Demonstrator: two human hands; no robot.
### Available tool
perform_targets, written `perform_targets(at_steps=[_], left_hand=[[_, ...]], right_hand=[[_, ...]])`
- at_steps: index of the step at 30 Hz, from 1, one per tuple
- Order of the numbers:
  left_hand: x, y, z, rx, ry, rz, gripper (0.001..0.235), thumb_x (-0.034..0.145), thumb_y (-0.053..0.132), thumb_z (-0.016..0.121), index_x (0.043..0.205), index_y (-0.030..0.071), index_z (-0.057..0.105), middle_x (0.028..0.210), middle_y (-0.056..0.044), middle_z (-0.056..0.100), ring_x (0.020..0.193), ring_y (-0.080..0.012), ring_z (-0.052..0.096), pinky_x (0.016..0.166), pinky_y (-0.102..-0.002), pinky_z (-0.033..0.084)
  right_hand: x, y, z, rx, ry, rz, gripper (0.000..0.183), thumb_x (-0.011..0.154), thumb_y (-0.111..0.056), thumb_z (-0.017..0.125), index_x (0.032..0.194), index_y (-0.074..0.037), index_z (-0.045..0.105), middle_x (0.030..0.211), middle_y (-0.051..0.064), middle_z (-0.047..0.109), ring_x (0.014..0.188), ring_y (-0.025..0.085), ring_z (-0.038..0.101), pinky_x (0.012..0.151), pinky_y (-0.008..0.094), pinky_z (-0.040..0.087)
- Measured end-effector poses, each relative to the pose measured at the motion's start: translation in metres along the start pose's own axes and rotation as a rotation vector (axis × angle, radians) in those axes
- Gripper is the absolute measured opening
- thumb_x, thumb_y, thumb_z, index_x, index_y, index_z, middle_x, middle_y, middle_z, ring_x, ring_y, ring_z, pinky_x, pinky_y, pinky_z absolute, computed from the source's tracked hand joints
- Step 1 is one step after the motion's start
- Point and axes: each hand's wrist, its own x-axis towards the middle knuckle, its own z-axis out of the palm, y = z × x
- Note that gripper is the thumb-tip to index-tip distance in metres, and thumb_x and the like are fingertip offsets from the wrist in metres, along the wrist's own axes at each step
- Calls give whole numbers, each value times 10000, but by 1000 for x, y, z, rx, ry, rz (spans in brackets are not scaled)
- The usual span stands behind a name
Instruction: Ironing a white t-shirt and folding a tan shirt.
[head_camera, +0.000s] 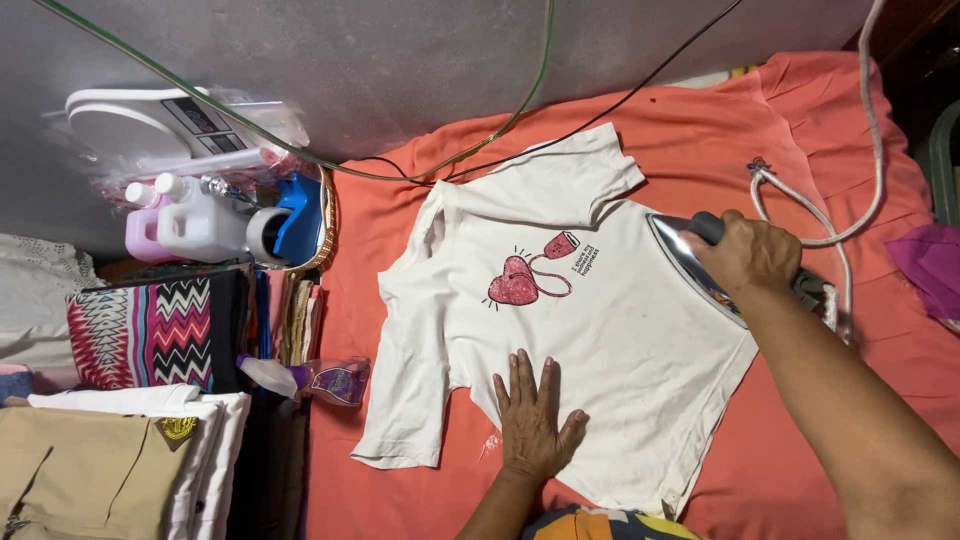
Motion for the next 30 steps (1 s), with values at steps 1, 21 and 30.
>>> perform_targets(at_steps=[1,21,30], left_hand=[[-2,-1,-2,-1,0,-4,891,991,693,376,1638,86,286,1674,-342,108,1576,-469,45,1208,-660,-9],[-54,-9,4,-69,-1,294,649,948,583,556,1392,110,570,1596,-159,387,1545,-357,202,1187,-700,-52],[-109,-44,12,-84,184,-15,496,1041,331,491,1474,90,495,1640,-178,340,1582,-376,203,1270,-641,43]], right_hand=[[-11,-6,-4,-1,-2,-4,660,841,-732,698,971,-86,737,782,162,740,755,342,737,661,475,537],[-134,-39,-36,31,-281,44,670,886,-733,624,1029,-82,695,767,173,754,732,335,757,637,459,575],[-197,-45,-31,45,-280,1,678,876,-732,612,992,-69,696,737,173,745,709,331,755,634,469,577]])
